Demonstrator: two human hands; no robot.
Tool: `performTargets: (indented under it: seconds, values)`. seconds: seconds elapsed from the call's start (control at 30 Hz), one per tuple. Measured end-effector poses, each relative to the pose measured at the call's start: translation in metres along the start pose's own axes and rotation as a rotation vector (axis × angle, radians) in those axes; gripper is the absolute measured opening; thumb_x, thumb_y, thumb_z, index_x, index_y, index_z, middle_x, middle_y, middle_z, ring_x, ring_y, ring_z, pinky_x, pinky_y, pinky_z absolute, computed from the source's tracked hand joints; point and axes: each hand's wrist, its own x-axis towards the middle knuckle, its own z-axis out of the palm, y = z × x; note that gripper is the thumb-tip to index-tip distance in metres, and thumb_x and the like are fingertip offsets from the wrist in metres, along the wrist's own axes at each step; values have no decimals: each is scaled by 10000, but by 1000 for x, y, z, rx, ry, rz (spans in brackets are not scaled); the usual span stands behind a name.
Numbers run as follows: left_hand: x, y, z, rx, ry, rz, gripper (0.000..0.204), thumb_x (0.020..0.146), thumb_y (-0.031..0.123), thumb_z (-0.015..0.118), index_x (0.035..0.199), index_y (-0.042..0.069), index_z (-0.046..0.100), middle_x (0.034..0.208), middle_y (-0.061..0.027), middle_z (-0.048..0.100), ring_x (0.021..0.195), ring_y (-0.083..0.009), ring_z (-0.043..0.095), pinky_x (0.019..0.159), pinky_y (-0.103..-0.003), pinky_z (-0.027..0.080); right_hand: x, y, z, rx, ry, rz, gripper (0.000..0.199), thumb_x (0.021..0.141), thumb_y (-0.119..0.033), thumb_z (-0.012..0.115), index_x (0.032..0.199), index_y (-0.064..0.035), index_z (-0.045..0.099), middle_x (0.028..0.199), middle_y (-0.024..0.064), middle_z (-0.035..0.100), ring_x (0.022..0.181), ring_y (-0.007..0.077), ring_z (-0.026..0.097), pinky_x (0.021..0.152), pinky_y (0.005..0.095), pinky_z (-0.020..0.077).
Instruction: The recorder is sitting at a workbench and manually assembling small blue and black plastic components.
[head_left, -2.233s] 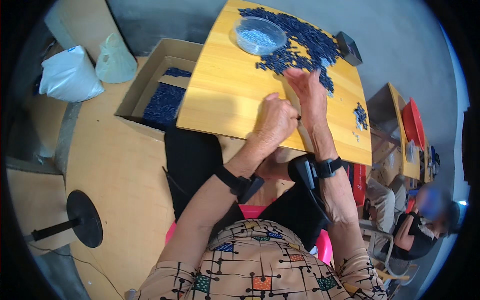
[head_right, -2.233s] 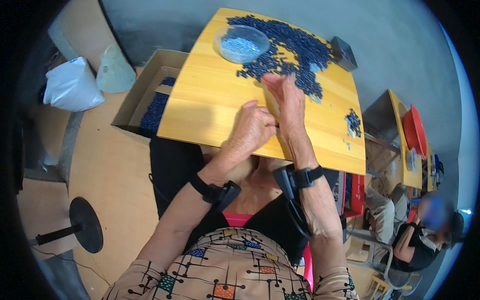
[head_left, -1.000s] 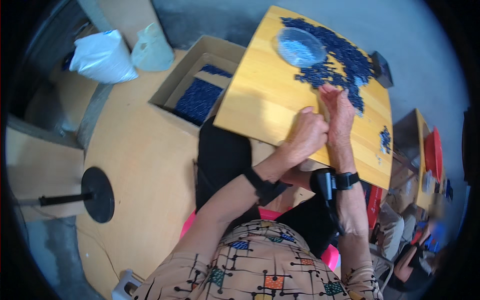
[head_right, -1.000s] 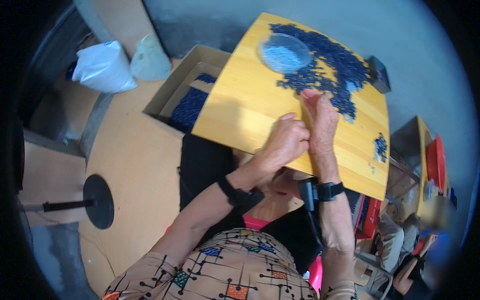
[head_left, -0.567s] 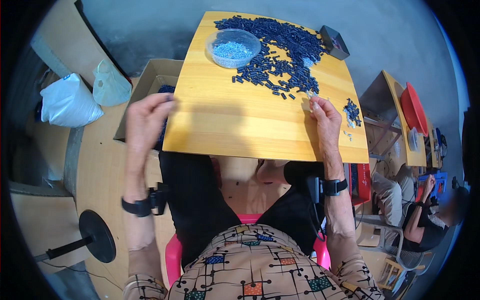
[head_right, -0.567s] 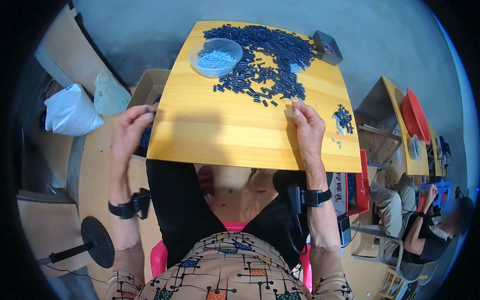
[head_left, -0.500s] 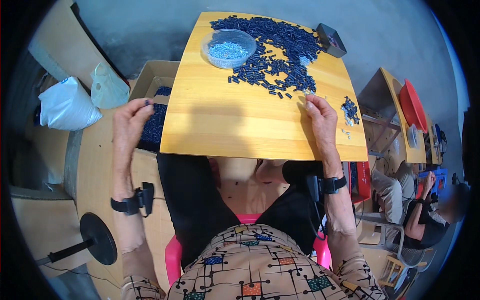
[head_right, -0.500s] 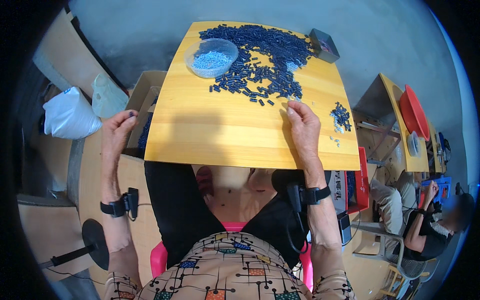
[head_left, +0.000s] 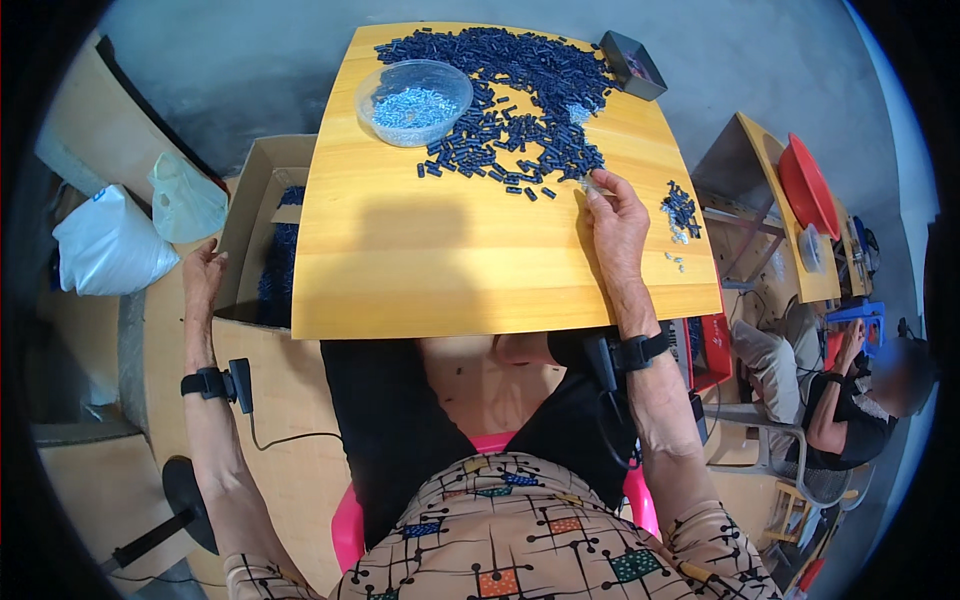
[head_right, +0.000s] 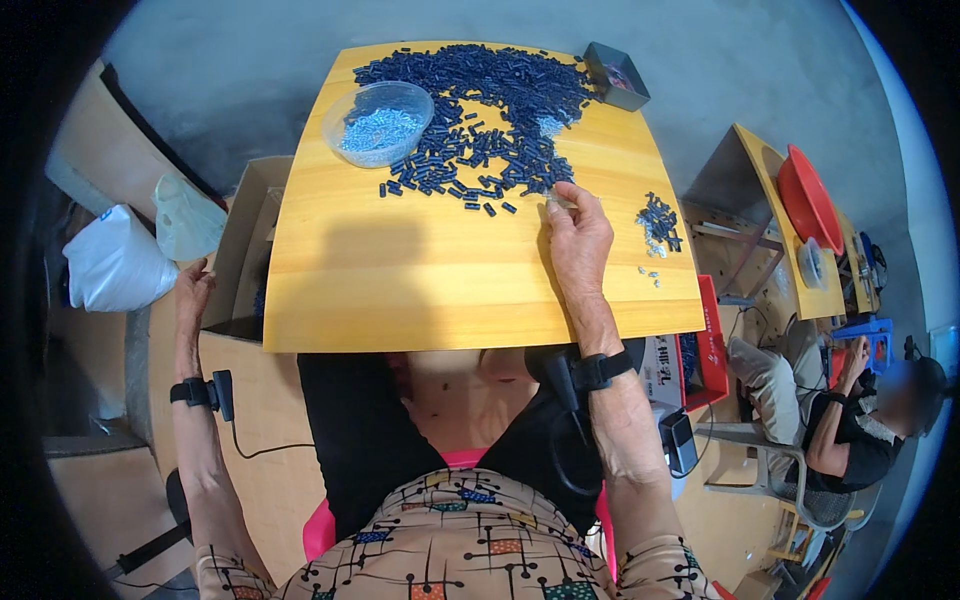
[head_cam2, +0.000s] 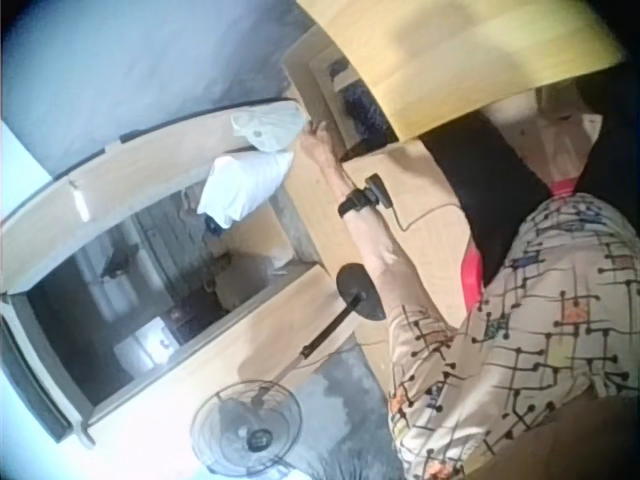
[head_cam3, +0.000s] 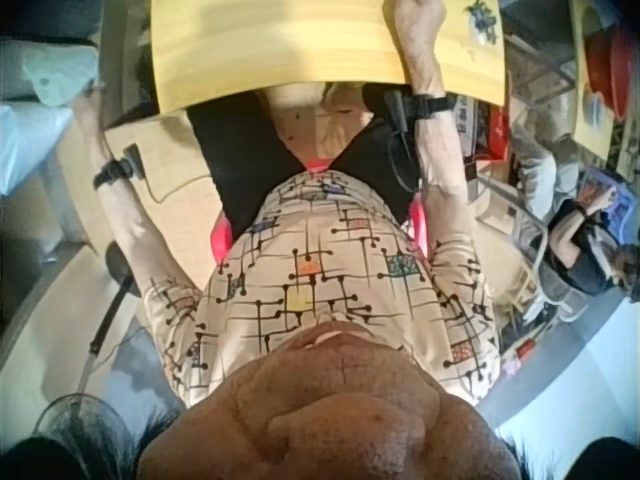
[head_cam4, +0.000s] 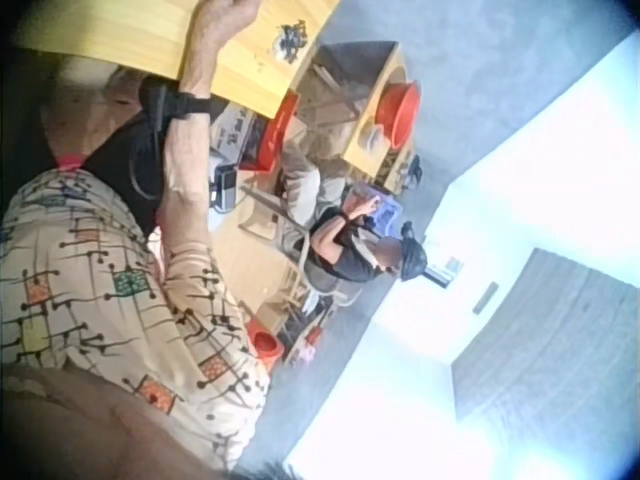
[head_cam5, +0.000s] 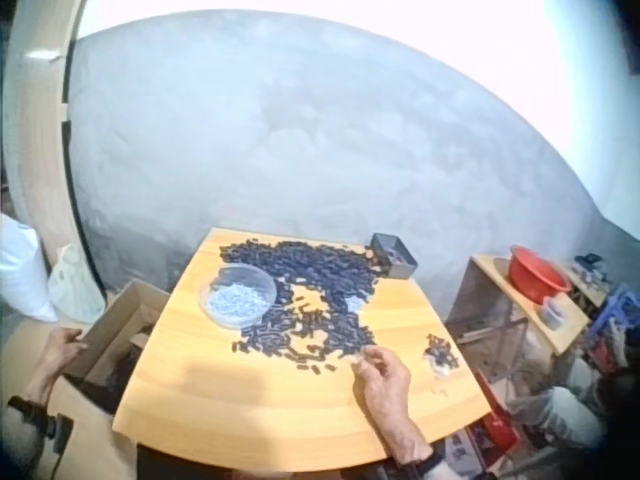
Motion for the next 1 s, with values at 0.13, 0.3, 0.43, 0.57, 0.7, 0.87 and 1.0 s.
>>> performTargets:
  seconds: [0.13, 0.3, 0.43, 0.57, 0.7, 0.87, 1.0]
  values:
    - [-17, 54, 2, -63, -8, 127, 338, 847, 114, 611, 1134, -64, 605, 1029, -151, 670, 881, -161, 620, 776, -276, 472, 3, 9, -3, 234, 91, 152, 217, 836, -14, 611, 1051, 3, 631, 868, 59, 616, 745, 119, 551, 708, 251, 474]
    - [-72, 198, 18, -41, -66, 494, 213, 807, 92, 642, 981, -29, 662, 908, -134, 669, 832, -206, 637, 730, -286, 480, 5, 14, -4, -16, 69, -65, 238, 799, 7, 632, 1037, -5, 630, 875, 49, 587, 749, 125, 545, 708, 256, 470]
    - [-101, 245, 51, 134, -172, 771, 343, 774, 57, 656, 1107, -10, 611, 1082, -162, 618, 1015, -314, 579, 866, -344, 458, 6, 15, 2, -157, 23, -137, 241, 766, 11, 651, 1006, -2, 629, 909, 84, 591, 756, 173, 570, 713, 287, 481]
    - [-112, 258, 90, 206, -159, 895, 487, 778, 125, 671, 1236, 25, 536, 1268, -201, 516, 1197, -376, 459, 969, -400, 390, 4, 11, 0, -240, 19, -163, 213, 753, 17, 649, 964, -5, 629, 926, 119, 591, 770, 215, 579, 723, 316, 481]
    - [-104, 247, 110, 303, -140, 828, 525, 800, 182, 652, 1278, 31, 497, 1353, -223, 432, 1280, -382, 373, 1036, -434, 310, 1, 3, 1, -91, 42, -67, 201, 748, 20, 651, 945, -14, 636, 912, 112, 594, 790, 221, 574, 736, 323, 473]
    - [-104, 244, 117, 321, -82, 776, 520, 842, 226, 610, 1309, 43, 469, 1372, -216, 415, 1314, -377, 329, 1078, -499, 226, 3, 5, 1, -257, 37, -312, 142, 724, 12, 653, 857, -36, 668, 831, 104, 622, 841, 260, 571, 784, 352, 456]
    - [-103, 246, 118, 330, -117, 743, 510, 862, 225, 591, 1321, 49, 457, 1391, -211, 399, 1329, -371, 311, 1087, -515, 194, 2, 4, 2, -374, 32, -397, 98, 718, 15, 640, 801, -32, 663, 828, 105, 631, 849, 285, 564, 801, 366, 433]
